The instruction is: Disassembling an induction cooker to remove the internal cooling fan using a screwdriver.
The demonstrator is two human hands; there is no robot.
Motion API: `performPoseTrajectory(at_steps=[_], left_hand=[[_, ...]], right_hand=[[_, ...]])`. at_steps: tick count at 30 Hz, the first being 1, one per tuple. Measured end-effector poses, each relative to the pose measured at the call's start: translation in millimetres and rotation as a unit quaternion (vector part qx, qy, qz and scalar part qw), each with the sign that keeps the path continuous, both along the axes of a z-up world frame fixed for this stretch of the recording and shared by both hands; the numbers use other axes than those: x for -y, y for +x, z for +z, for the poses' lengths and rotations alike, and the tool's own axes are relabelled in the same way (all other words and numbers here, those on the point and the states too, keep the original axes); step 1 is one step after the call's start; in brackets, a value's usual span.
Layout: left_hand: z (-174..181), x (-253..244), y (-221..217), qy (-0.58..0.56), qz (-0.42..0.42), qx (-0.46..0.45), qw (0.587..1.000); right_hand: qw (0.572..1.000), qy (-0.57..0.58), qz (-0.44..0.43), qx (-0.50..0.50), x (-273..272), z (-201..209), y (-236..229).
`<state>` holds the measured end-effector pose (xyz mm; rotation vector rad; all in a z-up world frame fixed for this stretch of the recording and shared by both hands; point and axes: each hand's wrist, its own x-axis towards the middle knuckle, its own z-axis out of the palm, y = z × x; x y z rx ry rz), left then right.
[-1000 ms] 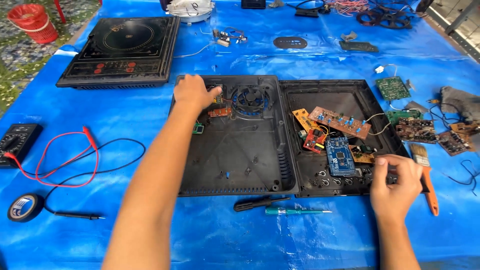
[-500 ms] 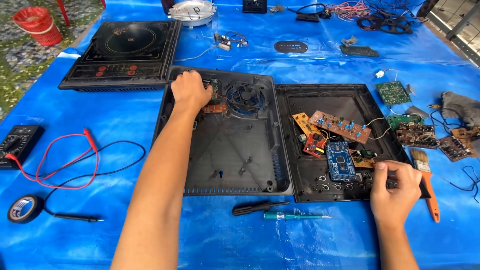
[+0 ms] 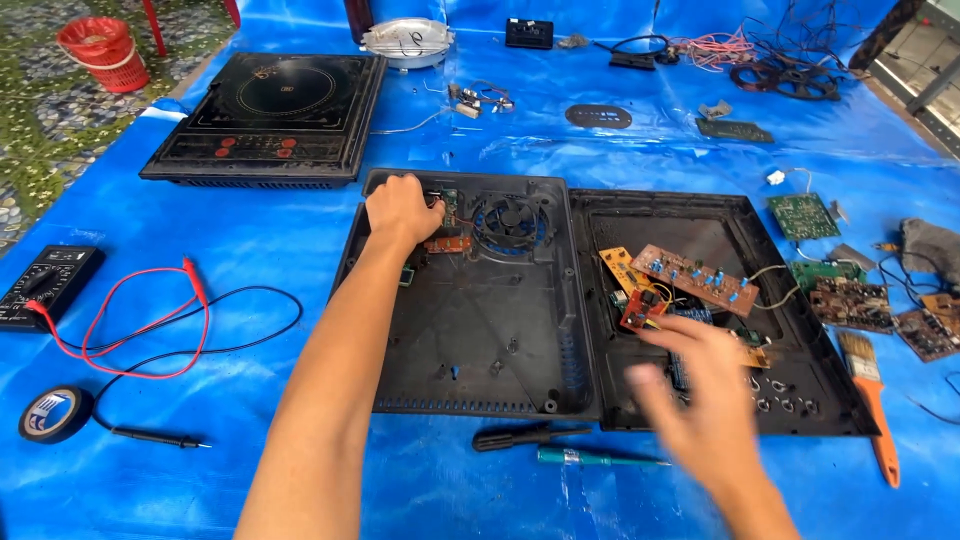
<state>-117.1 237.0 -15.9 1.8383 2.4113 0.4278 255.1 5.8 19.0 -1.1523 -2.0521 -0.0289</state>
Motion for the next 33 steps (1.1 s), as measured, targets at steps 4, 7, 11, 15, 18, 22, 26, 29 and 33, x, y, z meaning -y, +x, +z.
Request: performPoseTrajectory(at_steps=[4, 7, 11, 15, 18, 22, 26, 29, 33], left_hand=[[12, 9, -4, -0.014, -0.012, 0.005, 1.0], [21, 20, -8, 0.034, -0.059, 0.028, 0.997], [11, 10, -12, -0.005, -0.059, 0.063, 0.996], [15, 5, -12, -0.042, -0.043, 0.071, 0.996], [11, 5, -13, -0.037, -0.047, 0.069, 0.996], [44, 12, -21, 0.055, -0.03, 0.209, 0.976], [109, 23, -27, 0.108, -0.033, 0.187, 0.976], [140, 33, -27, 0.073, -0.032, 0.153, 0.985], [125, 32, -20, -0.073, -0.044, 0.03, 0.996]], right_hand=[[0.979, -0.141, 0.108, 0.098, -20, 40, -94], [0.93, -0.259, 0.208, 0.158, -37, 54, -142], [0.824, -0.432, 0.14, 0.34, -57, 26, -165], [0.803, -0.461, 0.118, 0.359, -64, 8, -169], [0.8, -0.47, 0.107, 0.358, -62, 14, -174], [0.79, -0.492, 0.092, 0.355, -63, 23, -179], [0.79, -0.484, 0.093, 0.365, -61, 22, -178], [0.795, -0.474, 0.093, 0.366, -59, 19, -177], [0.799, -0.473, 0.09, 0.359, -56, 21, -176]])
